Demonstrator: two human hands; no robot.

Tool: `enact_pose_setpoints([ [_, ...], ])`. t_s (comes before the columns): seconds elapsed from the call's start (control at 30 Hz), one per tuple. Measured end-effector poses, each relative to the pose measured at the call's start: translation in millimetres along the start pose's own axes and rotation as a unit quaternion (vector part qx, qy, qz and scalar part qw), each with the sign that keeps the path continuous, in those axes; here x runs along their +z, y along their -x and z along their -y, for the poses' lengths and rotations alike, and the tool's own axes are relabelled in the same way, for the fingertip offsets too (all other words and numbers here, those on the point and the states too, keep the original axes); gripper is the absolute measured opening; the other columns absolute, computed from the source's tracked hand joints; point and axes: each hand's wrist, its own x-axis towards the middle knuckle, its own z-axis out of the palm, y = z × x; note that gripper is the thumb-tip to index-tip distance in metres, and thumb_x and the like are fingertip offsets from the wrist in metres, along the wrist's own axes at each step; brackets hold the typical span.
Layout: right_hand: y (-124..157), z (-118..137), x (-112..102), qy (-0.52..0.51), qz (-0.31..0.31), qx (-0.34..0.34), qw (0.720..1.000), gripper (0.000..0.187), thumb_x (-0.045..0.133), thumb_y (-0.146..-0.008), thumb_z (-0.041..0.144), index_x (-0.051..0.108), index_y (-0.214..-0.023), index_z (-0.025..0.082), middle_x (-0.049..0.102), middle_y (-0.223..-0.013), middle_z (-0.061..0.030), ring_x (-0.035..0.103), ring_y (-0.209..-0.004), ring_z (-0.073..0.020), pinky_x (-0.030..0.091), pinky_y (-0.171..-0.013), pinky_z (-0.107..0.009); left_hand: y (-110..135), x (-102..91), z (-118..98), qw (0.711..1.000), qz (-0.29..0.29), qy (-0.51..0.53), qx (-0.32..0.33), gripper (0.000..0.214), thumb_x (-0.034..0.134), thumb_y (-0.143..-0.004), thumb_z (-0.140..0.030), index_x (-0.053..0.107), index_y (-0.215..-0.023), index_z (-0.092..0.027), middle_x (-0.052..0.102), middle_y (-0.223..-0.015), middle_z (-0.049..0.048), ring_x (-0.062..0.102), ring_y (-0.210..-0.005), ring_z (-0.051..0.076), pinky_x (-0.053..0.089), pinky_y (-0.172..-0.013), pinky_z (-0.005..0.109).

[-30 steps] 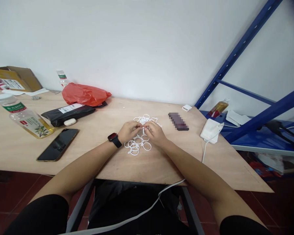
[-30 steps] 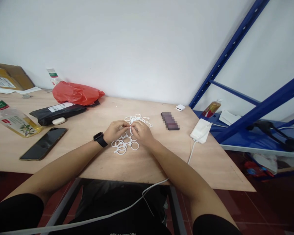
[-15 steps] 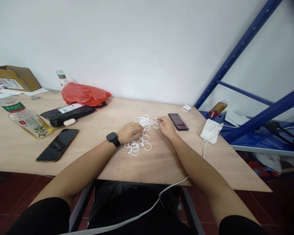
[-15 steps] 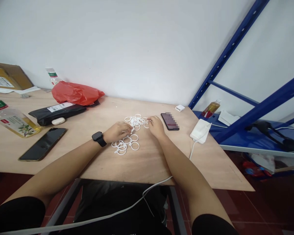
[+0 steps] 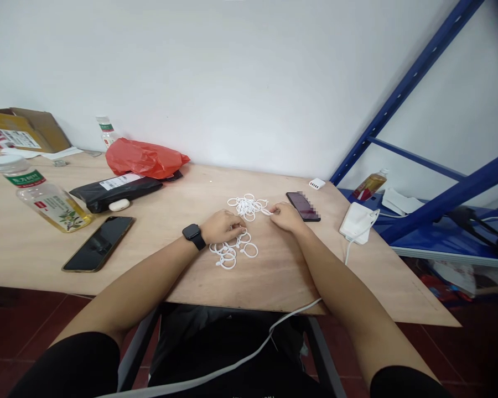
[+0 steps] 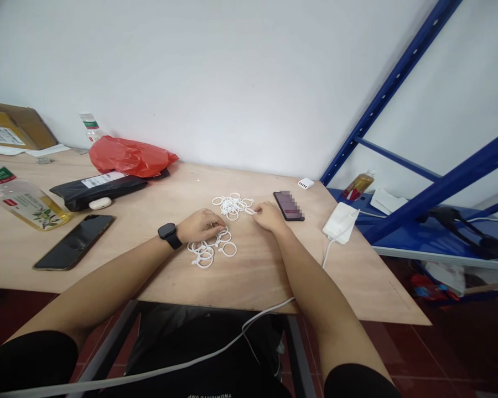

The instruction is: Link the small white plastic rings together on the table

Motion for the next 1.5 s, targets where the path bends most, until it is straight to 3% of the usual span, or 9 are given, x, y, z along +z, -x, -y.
enact_pose_setpoints([
  [0.17, 4, 10, -6, -0.010, -0.009, 0.014, 1.000, 0.013, 0.061, -0.069, 0.019, 0.070, -0.078, 0.020, 0.070, -0.083, -0.0051, 0.062, -0.080, -0.0209, 0.046, -0.076, -0.031, 0, 1.1, 1, 0.999, -0.028, -0.019, -0.004, 0.022, 0.051, -0.093, -0.031, 0.069, -0.090, -0.019, 0.073, -0.082, 0.0027, 0.066, -0.076, 0.015, 0.047, -0.078, 0.029],
  [0.3, 8, 24, -12, -0.090, -0.086, 0.030, 0.992, 0.015, 0.058, -0.074, 0.021, 0.068, -0.084, 0.019, 0.069, -0.079, -0.0039, 0.063, -0.075, -0.0195, 0.047, -0.072, -0.030, -1, 1.4, 3, 0.994, -0.103, -0.026, -0.005, 0.018, 0.053, -0.092, -0.029, 0.067, -0.092, -0.018, 0.072, -0.090, 0.0051, 0.066, -0.086, 0.018, 0.049, -0.082, 0.033],
  [0.4, 13, 42, -11, -0.143, -0.125, -0.043, 0.981, 0.015, 0.058, -0.076, 0.021, 0.067, -0.088, 0.020, 0.071, -0.088, -0.0043, 0.064, -0.082, -0.0201, 0.049, -0.079, -0.032, -1, 1.2, 4, 0.985, -0.172, -0.032, 0.007, 0.019, 0.057, -0.091, -0.031, 0.066, -0.100, -0.017, 0.070, -0.099, 0.0084, 0.065, -0.095, 0.020, 0.050, -0.087, 0.036],
  [0.53, 25, 71, -6, -0.154, -0.127, -0.137, 0.970, 0.015, 0.060, -0.079, 0.019, 0.069, -0.091, 0.022, 0.071, -0.090, -0.0039, 0.065, -0.086, -0.0210, 0.049, -0.083, -0.035, -1, 1.7, 5, 0.971, -0.235, -0.050, 0.008, 0.029, 0.065, -0.087, -0.035, 0.065, -0.109, -0.016, 0.065, -0.112, 0.0137, 0.062, -0.105, 0.023, 0.050, -0.092, 0.039],
  [0.7, 35, 94, -3, -0.171, -0.130, -0.205, 0.955, 0.012, 0.062, -0.083, 0.020, 0.070, -0.092, 0.023, 0.073, -0.087, -0.0037, 0.065, -0.086, -0.0216, 0.049, -0.084, -0.037, 0, 4.8, 7, 0.974, -0.216, -0.066, -0.005, 0.023, 0.066, -0.086, -0.037, 0.068, -0.101, -0.021, 0.070, -0.104, 0.0078, 0.064, -0.099, 0.022, 0.048, -0.091, 0.041],
  [0.9, 39, 99, -4, -0.220, -0.128, -0.227, 0.940, 0.007, 0.063, -0.086, 0.022, 0.070, -0.088, 0.024, 0.073, -0.087, -0.0026, 0.066, -0.086, -0.0200, 0.051, -0.082, -0.036, 0, 5.9, 5, 0.977, -0.211, -0.043, -0.005, 0.017, 0.062, -0.090, -0.036, 0.070, -0.094, -0.022, 0.074, -0.100, 0.0047, 0.066, -0.098, 0.019, 0.047, -0.090, 0.038],
  [1.13, 38, 95, 0, -0.257, -0.131, -0.203, 0.936, 0.007, 0.067, -0.085, 0.025, 0.072, -0.089, 0.024, 0.073, -0.086, -0.0029, 0.067, -0.083, -0.0196, 0.053, -0.080, -0.035, -1, 5.6, 6, 0.975, -0.220, -0.039, 0.000, 0.018, 0.061, -0.090, -0.037, 0.071, -0.091, -0.022, 0.075, -0.100, 0.0047, 0.067, -0.096, 0.019, 0.046, -0.090, 0.039],
  [1.5, 42, 98, 2, -0.214, -0.139, -0.191, 0.948, 0.006, 0.065, -0.086, 0.025, 0.069, -0.082, 0.023, 0.072, -0.081, -0.0033, 0.066, -0.079, -0.0197, 0.050, -0.077, -0.034, 0, 3.0, 0, 0.979, -0.203, -0.018, -0.024, 0.018, 0.057, -0.092, -0.034, 0.070, -0.091, -0.022, 0.075, -0.101, 0.0033, 0.067, -0.102, 0.018, 0.040, -0.099, 0.042],
])
